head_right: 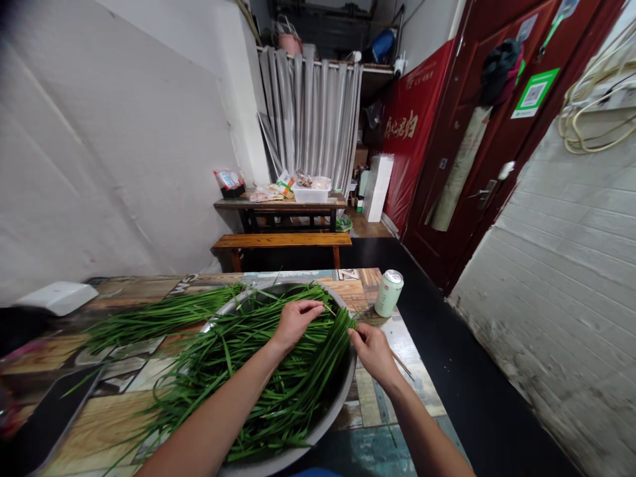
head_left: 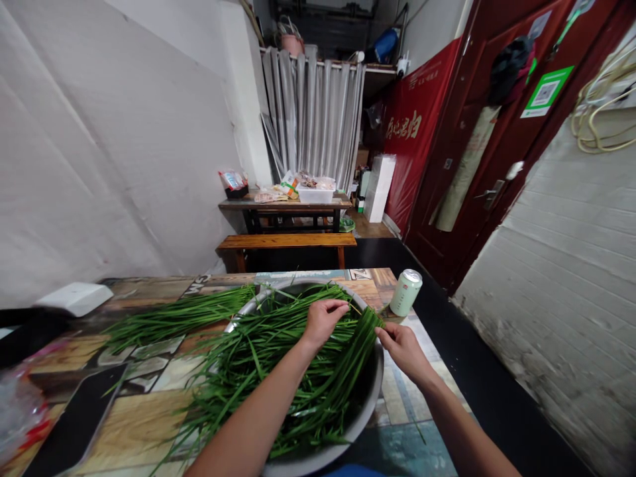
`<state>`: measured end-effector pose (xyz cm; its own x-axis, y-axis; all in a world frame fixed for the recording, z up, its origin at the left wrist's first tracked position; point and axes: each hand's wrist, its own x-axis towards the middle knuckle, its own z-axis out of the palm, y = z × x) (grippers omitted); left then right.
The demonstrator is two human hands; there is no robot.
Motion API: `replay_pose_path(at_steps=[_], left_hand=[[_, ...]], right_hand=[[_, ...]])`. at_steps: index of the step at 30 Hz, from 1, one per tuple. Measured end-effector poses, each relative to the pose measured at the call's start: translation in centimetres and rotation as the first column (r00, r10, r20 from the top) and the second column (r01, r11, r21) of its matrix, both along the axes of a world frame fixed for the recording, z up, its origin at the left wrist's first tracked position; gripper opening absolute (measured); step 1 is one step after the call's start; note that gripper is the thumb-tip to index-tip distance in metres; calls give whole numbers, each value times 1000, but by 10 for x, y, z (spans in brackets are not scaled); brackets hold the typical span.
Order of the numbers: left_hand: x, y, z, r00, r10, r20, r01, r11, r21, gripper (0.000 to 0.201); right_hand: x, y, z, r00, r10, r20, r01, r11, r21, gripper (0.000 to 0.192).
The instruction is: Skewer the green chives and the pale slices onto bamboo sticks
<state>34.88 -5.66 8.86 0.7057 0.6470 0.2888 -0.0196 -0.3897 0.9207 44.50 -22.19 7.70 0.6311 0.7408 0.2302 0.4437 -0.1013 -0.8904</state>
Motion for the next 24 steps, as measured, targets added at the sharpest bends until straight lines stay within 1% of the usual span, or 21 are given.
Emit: replay_pose_path(at_steps=[4,6,8,10,11,12,14,16,18,19,20,22,24], left_hand=[[2,-13,-3,989,-133,-59,134,991,12,18],[2,-14,-2,981,-176,-76,178,984,21,21],[0,-7,0,989,-129,-73,133,990,53,25],[-2,5,1,996,-32,-87,46,987,155,25],[-4,11,0,994,1,-113,25,973,231,24],[-5,16,-2,988,15,-156,35,949,313,21],[-5,21,-9,960,3,-280,131,879,458,16],[-3,20,-16,915,22,-404,225,802,553,10],[2,15,-21,871,83,-484,273,738,618,7],[4,12,-22,853,116,-509,284,715,639,6],[7,9,-22,838,146,-525,287,701,653,6],[9,5,-21,826,179,-535,280,694,664,6],[9,4,-19,848,166,-504,247,717,652,6]], right_hand=[[-2,3,1,1000,9,-7,-8,1000,23,32],[-1,2,-1,1000,4,-14,-3,999,38,32],[1,-2,-3,1000,-11,-22,12,999,53,33],[3,-11,-6,999,-15,-42,17,998,60,34],[4,-16,-9,998,-12,-59,16,998,63,34],[4,-22,-11,997,-10,-80,15,998,63,33],[4,-32,-15,991,-18,-131,25,998,51,34],[2,-40,-18,984,-35,-175,41,999,31,35],[0,-44,-20,979,-35,-199,40,999,19,34],[-1,-44,-20,980,-29,-199,34,999,20,34],[-2,-44,-20,981,-23,-195,28,999,21,33],[-2,-41,-20,984,-17,-179,22,999,26,31],[-1,-38,-20,986,-13,-164,19,999,37,32]])
